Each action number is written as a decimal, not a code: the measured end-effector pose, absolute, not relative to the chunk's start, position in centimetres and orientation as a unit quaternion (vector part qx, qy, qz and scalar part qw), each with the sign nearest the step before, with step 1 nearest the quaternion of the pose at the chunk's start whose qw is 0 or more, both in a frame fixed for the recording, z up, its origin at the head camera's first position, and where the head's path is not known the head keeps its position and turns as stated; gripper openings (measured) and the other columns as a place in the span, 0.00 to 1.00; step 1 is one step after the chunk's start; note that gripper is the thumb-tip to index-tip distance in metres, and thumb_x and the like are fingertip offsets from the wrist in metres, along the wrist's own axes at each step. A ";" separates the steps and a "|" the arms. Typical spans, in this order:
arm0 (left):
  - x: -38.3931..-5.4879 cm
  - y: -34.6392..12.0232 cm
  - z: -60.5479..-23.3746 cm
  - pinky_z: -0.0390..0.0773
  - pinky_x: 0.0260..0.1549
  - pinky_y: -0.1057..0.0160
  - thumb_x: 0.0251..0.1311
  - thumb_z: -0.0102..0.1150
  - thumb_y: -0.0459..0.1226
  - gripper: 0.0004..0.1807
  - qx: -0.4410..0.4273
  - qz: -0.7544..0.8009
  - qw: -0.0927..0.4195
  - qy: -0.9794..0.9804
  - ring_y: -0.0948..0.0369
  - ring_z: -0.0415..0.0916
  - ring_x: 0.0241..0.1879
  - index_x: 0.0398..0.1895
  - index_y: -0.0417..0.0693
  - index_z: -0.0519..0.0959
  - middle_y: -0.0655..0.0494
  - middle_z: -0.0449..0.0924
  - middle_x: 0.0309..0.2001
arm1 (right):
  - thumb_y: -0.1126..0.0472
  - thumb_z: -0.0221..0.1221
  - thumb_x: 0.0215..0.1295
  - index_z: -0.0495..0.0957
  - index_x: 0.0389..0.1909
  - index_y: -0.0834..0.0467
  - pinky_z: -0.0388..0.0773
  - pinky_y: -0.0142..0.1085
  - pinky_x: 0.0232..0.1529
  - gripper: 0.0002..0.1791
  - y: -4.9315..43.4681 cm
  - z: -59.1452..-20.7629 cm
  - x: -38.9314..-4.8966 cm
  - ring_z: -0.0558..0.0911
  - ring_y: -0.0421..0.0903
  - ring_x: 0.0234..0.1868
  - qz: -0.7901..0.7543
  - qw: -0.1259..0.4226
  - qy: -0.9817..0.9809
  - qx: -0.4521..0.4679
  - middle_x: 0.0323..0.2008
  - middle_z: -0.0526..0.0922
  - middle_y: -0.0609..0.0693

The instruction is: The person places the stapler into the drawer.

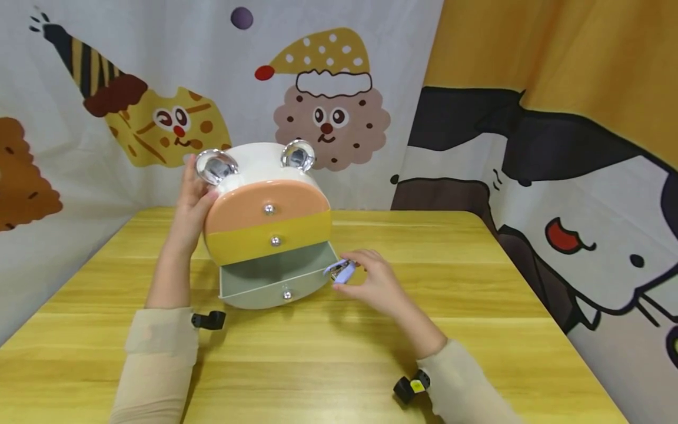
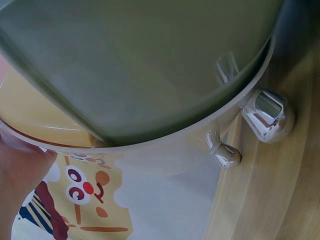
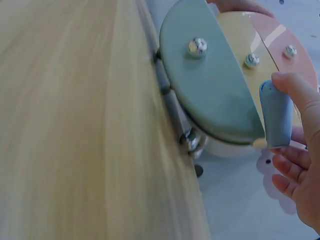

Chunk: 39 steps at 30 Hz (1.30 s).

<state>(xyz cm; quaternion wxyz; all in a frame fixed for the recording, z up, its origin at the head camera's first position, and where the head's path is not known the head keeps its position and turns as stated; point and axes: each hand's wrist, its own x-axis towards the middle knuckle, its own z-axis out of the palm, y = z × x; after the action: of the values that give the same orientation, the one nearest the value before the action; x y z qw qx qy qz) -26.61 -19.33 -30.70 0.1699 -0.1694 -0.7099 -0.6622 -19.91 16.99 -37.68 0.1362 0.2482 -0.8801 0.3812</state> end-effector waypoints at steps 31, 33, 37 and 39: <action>-26.6 -19.3 -30.7 0.62 0.61 0.58 0.67 0.52 0.39 0.42 -0.172 -0.675 0.164 -0.699 0.54 0.59 0.62 0.75 0.74 0.42 0.46 0.56 0.71 | 0.48 0.75 0.43 0.80 0.52 0.58 0.70 0.45 0.52 0.33 8.1 -37.4 -21.4 0.72 0.50 0.52 0.383 0.185 -0.881 0.209 0.50 0.80 0.51; -26.6 -19.4 -30.7 0.62 0.61 0.58 0.67 0.52 0.39 0.42 -0.174 -0.676 0.165 -0.697 0.54 0.59 0.62 0.76 0.74 0.42 0.46 0.56 0.70 | 0.48 0.75 0.43 0.80 0.52 0.57 0.70 0.44 0.52 0.34 8.0 -37.6 -21.4 0.72 0.50 0.51 0.382 0.188 -0.881 0.208 0.50 0.80 0.51; -26.7 -19.4 -30.7 0.60 0.63 0.56 0.66 0.52 0.39 0.42 -0.176 -0.679 0.164 -0.693 0.53 0.58 0.64 0.76 0.74 0.42 0.46 0.56 0.71 | 0.47 0.75 0.43 0.80 0.52 0.58 0.70 0.44 0.51 0.34 7.8 -38.0 -21.5 0.73 0.50 0.51 0.371 0.198 -0.883 0.209 0.51 0.80 0.51; -26.7 -19.3 -30.7 0.59 0.63 0.56 0.66 0.52 0.39 0.42 -0.175 -0.680 0.163 -0.693 0.53 0.57 0.65 0.75 0.74 0.42 0.46 0.55 0.71 | 0.47 0.75 0.43 0.80 0.52 0.58 0.71 0.44 0.51 0.34 7.8 -38.1 -21.5 0.73 0.50 0.50 0.364 0.202 -0.884 0.211 0.51 0.80 0.51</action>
<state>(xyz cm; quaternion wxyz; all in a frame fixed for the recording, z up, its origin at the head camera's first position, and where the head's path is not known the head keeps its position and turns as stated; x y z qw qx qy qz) -26.69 -19.32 -30.70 0.1631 -0.1749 -0.6932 -0.6799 -21.48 7.75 -38.10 0.2024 0.2113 -0.8843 0.3640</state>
